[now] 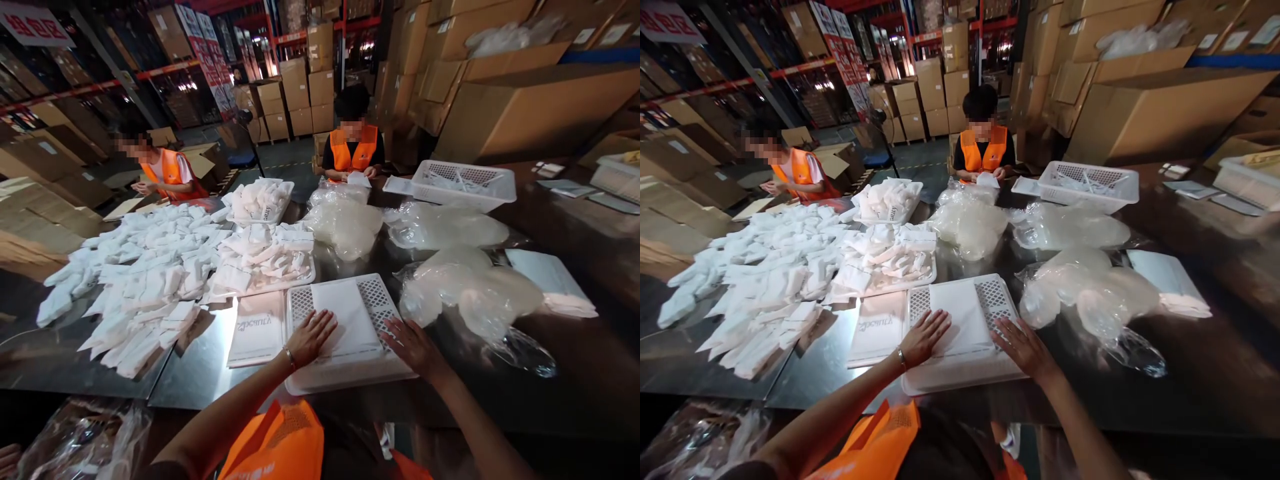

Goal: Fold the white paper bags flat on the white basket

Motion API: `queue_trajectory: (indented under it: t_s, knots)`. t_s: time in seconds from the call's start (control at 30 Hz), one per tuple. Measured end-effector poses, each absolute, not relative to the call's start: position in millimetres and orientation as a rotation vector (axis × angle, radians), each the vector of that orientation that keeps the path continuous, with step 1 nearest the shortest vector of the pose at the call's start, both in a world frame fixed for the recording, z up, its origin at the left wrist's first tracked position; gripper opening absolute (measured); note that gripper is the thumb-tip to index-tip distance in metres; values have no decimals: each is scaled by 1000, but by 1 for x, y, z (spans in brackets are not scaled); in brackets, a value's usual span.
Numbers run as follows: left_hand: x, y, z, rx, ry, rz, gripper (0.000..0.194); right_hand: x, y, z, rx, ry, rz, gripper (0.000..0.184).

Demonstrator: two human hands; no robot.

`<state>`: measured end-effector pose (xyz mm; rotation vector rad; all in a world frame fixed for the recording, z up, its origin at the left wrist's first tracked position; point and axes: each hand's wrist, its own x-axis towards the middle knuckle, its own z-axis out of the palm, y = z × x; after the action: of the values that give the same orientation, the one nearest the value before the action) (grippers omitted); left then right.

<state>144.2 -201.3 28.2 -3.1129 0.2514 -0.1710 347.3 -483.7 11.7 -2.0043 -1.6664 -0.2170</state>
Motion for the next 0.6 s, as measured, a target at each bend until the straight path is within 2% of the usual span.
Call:
queue_trajectory:
  t_s: [0.03, 0.07, 0.17, 0.27, 0.4, 0.6]
  knots:
    - [147, -202, 27, -3125, 298, -168, 58, 360, -459, 21, -1895, -1938, -212, 55]
    - [148, -203, 27, -3140, 328, -177, 55, 371, -436, 32, -1769, -2149, -200, 56]
    - [147, -202, 28, -3205, 407, -222, 49, 386, -390, 56, -1459, -2452, -205, 48]
    - [143, -200, 29, -3319, 548, -261, 47, 382, -384, 58, -1343, -2496, -200, 43]
    - [140, -203, 27, -3554, 430, -306, 45, 380, -401, 37, -1401, -2482, -128, 53]
    - [144, -205, 29, -3809, 307, -343, 52, 376, -413, 18, -1459, -2427, -401, 51]
